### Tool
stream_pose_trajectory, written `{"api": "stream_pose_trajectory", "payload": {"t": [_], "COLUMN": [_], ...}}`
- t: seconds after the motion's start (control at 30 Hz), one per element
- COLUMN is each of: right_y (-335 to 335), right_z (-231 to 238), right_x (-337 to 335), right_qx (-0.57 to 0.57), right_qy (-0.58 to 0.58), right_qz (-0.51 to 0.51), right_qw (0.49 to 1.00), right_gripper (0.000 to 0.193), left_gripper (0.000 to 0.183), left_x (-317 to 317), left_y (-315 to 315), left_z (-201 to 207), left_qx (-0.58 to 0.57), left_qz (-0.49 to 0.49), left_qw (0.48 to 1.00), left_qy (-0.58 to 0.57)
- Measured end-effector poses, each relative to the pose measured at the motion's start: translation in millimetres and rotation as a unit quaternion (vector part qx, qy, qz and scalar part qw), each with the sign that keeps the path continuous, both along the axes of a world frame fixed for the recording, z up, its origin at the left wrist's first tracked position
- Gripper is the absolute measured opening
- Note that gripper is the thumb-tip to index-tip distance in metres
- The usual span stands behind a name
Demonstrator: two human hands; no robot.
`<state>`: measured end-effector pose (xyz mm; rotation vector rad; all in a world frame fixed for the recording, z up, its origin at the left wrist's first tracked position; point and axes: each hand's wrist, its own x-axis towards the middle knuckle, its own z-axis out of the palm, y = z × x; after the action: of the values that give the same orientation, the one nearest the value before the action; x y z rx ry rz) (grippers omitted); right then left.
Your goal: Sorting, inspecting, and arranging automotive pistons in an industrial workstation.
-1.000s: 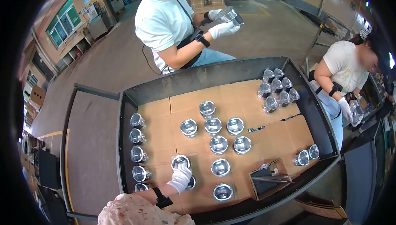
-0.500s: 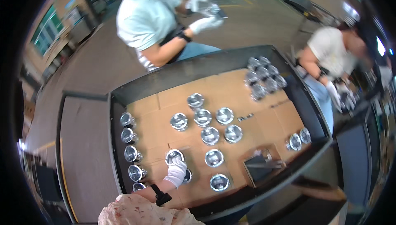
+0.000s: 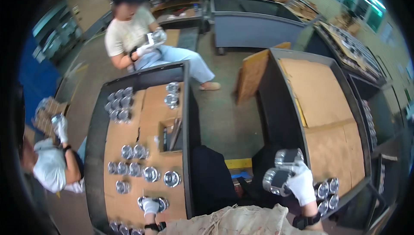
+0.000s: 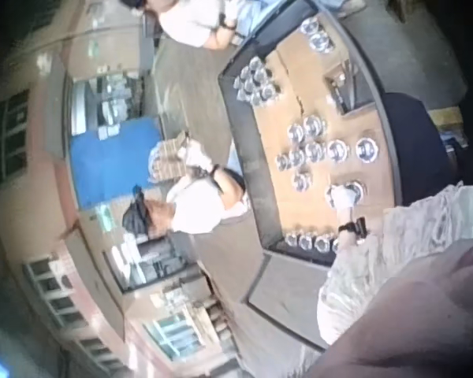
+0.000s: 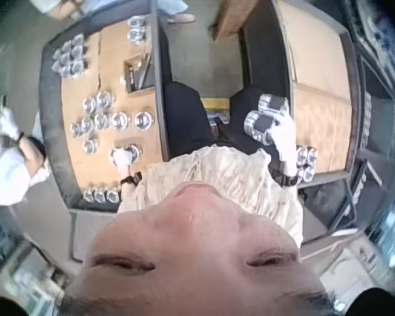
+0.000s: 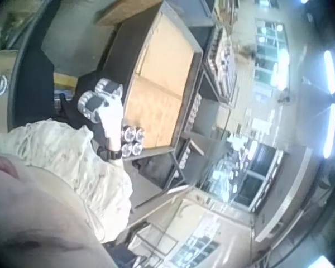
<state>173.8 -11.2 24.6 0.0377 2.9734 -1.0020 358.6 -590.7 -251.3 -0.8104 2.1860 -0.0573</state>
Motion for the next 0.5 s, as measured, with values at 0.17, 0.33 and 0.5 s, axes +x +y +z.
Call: {"api": "stream_pose_trajectory", "payload": {"t": [0.17,0.33,0.5], "right_y": [77.8,101.7,97.8], "right_z": [-61.2,-105.9,-84.1], "right_x": [45.3,26.3,34.1], "right_qx": [-0.087,-0.037,-0.072], "right_qy": [0.092,0.021,0.019], "right_qz": [0.028,0.184,0.128], "right_qw": [0.992,0.982,0.989], "right_gripper": [0.046,0.031,0.027], "left_gripper": [0.043,0.03,0.03], "left_x": [-48.2,74.9,3.9], "left_y": [30.7,-25.3,63.5], "left_z": [-20.4,-77.8,53.5], "left_qx": [-0.058,-0.212,-0.108], "left_qz": [-0.05,0.08,0.02], "left_qw": [0.992,0.968,0.986], "left_qy": [0.095,0.103,0.127]}}
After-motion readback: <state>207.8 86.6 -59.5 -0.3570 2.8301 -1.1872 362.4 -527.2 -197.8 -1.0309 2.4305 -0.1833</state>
